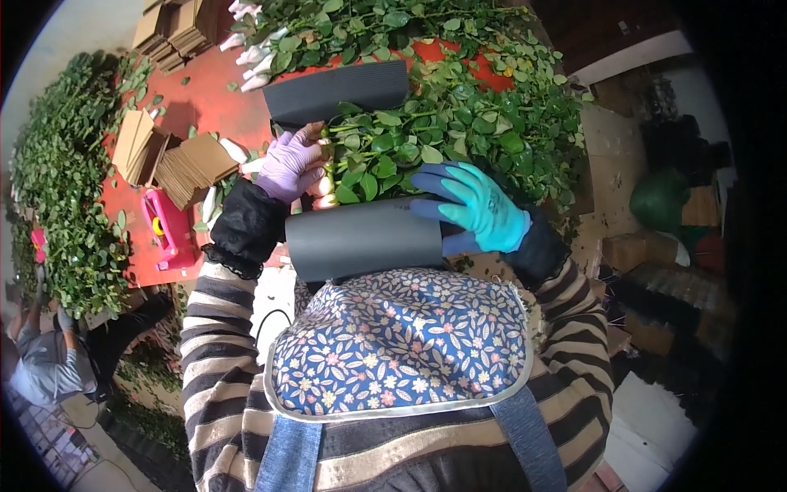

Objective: The person organizes flowers by placing individual rose stems into a black foam holder on a workstation, then secures the arrangement by folding the holder and adding a small cardboard piece.

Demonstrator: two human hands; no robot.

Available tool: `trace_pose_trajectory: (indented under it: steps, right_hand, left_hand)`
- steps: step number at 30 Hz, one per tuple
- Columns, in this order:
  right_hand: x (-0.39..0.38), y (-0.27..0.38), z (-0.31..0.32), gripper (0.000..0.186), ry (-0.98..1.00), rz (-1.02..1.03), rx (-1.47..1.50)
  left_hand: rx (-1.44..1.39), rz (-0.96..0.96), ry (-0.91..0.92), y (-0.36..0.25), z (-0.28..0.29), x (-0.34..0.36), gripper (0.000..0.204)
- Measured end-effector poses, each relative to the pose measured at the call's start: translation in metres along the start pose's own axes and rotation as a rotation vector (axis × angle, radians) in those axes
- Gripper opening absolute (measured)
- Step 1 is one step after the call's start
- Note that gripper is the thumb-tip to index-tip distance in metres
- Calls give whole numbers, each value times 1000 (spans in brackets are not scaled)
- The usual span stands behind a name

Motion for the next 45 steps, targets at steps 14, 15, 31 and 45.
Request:
trace_pose_trajectory:
  steps: [14,15,31,45]
  right_hand:
    - [9,-148,-52,20,-549,-703,306]
    - [12,-139,-46,20,-509,-728,287]
    - [116,-20,-6,37,-66,-119,-164]
    - [91,-33,-43,51,28,-189,-196]
  left_hand:
    - [-405,401,-316,20,9,-61,38]
    - [-490,632,-323,27,16,-85,38]
    - [6,-44,221,-88,-24,-12,79]
    - [350,858,-652,5,99,-116,46]
Point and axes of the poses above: each hand's wrist, its own x-axis towards the middle knuckle, its own z-axis out of the back of the hand, y = z × x, the point moved 7 cm from there along x, towards the middle knuckle, and after that the axes turned 6 degrees about z, right-handed, at the moved point
